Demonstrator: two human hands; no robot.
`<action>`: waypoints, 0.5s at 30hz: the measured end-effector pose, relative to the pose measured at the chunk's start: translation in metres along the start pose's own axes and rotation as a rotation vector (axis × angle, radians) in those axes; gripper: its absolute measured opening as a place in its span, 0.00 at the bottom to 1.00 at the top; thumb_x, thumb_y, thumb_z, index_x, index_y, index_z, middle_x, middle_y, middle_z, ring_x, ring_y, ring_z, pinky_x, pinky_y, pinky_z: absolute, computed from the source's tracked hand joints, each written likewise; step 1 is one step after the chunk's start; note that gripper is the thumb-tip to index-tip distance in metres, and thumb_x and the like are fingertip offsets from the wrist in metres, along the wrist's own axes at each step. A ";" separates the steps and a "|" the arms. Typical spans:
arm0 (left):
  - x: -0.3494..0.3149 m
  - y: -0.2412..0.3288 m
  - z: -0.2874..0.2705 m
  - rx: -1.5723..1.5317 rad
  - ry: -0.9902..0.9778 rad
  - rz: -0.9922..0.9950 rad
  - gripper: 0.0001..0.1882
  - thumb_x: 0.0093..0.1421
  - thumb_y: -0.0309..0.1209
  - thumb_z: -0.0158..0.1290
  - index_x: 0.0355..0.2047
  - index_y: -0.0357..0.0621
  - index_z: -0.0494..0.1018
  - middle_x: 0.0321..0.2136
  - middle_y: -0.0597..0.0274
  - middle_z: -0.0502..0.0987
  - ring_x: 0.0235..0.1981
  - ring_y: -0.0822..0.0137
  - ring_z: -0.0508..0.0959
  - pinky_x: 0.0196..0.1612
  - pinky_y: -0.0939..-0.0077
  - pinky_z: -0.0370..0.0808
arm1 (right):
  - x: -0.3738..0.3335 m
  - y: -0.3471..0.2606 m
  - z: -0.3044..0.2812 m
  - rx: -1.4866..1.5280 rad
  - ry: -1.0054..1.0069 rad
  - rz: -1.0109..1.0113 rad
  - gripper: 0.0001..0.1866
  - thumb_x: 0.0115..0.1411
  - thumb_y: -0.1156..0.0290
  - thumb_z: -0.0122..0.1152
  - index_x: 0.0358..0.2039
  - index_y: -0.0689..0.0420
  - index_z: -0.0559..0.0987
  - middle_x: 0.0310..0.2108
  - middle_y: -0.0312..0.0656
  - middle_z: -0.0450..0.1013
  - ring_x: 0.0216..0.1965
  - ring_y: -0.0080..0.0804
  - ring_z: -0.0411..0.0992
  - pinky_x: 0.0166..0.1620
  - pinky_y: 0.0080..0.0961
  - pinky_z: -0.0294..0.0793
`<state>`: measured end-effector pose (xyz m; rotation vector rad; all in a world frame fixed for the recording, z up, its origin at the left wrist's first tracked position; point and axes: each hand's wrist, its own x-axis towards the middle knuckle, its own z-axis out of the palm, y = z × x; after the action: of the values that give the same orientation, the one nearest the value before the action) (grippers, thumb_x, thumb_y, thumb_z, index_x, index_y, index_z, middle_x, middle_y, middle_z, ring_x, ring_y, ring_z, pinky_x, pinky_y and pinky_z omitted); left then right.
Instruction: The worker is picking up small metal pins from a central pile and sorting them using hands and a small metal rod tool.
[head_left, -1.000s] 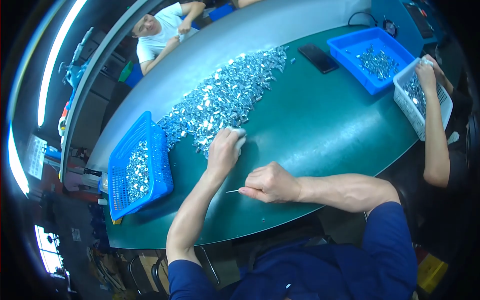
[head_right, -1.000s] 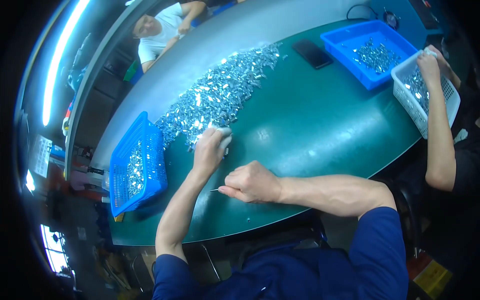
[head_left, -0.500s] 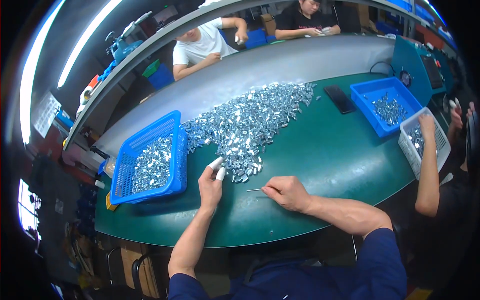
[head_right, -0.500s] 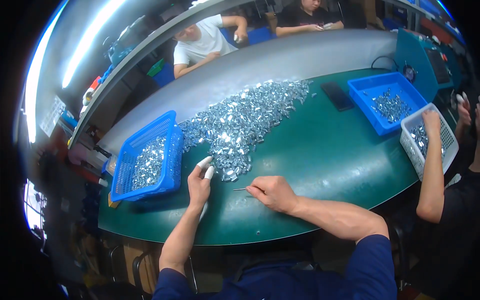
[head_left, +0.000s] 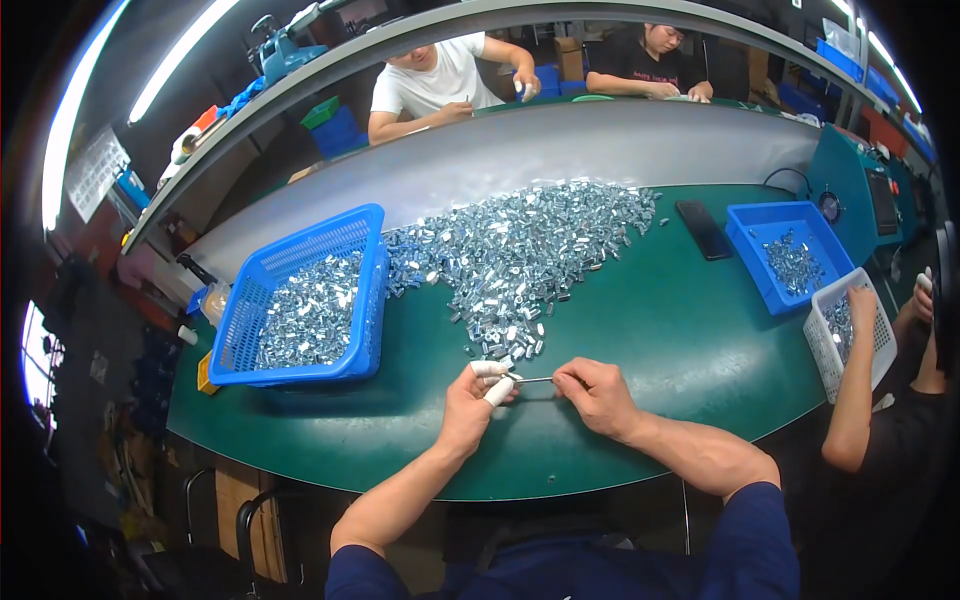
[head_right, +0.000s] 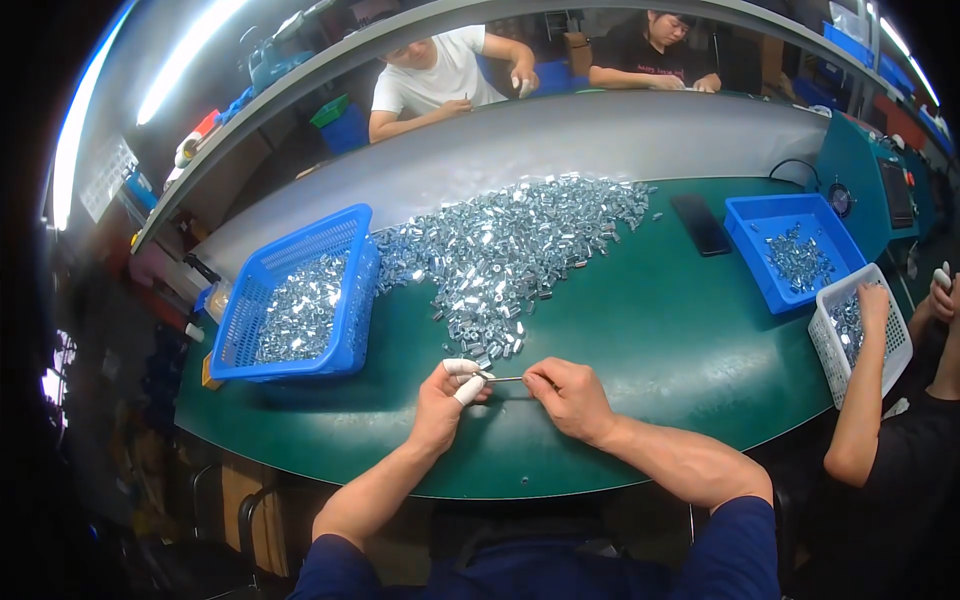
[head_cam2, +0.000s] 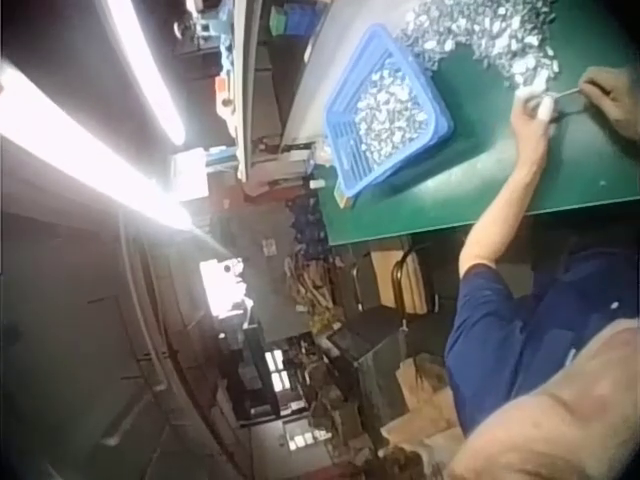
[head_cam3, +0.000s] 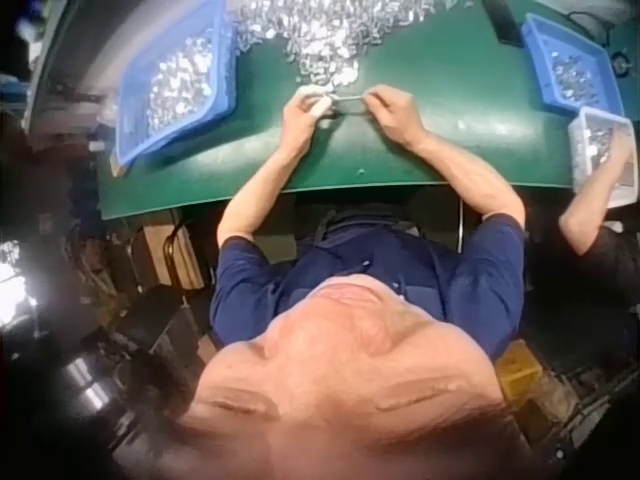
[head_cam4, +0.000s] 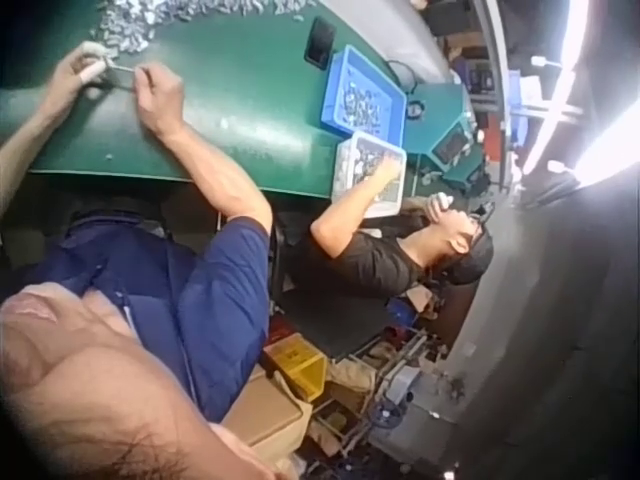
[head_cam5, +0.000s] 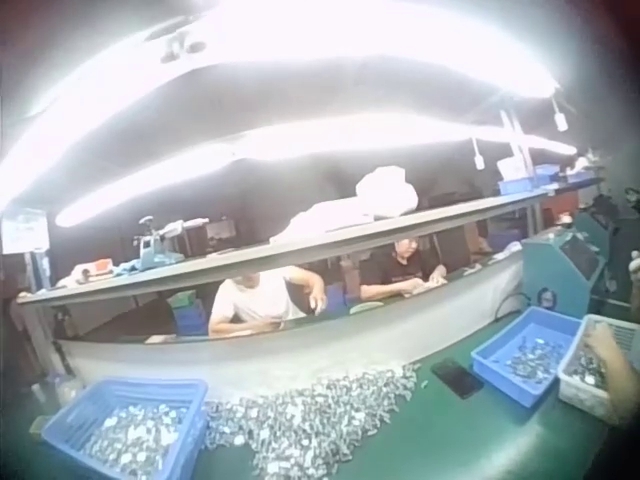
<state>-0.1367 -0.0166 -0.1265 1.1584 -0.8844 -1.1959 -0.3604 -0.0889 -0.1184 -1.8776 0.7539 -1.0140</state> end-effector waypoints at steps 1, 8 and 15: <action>-0.001 0.000 0.001 -0.013 0.006 -0.009 0.11 0.67 0.21 0.58 0.48 0.38 0.72 0.42 0.51 0.83 0.41 0.64 0.83 0.46 0.72 0.82 | 0.000 -0.001 0.000 -0.003 -0.005 0.005 0.08 0.69 0.73 0.60 0.36 0.64 0.82 0.27 0.42 0.80 0.29 0.26 0.78 0.34 0.24 0.76; 0.001 -0.001 0.001 -0.086 -0.015 -0.088 0.10 0.69 0.22 0.57 0.49 0.38 0.71 0.45 0.47 0.84 0.43 0.63 0.84 0.48 0.71 0.82 | 0.001 -0.001 0.001 0.011 -0.002 0.015 0.08 0.69 0.73 0.61 0.35 0.64 0.82 0.27 0.42 0.80 0.28 0.27 0.78 0.33 0.25 0.76; -0.005 -0.001 0.005 -0.041 -0.040 -0.096 0.10 0.68 0.21 0.57 0.47 0.40 0.71 0.43 0.49 0.83 0.42 0.62 0.85 0.46 0.72 0.82 | 0.003 -0.007 0.000 -0.009 0.090 -0.026 0.07 0.69 0.74 0.61 0.35 0.63 0.82 0.27 0.41 0.79 0.27 0.27 0.78 0.32 0.24 0.76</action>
<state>-0.1422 -0.0129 -0.1258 1.1579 -0.8387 -1.3137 -0.3578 -0.0882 -0.1113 -1.8633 0.7893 -1.1189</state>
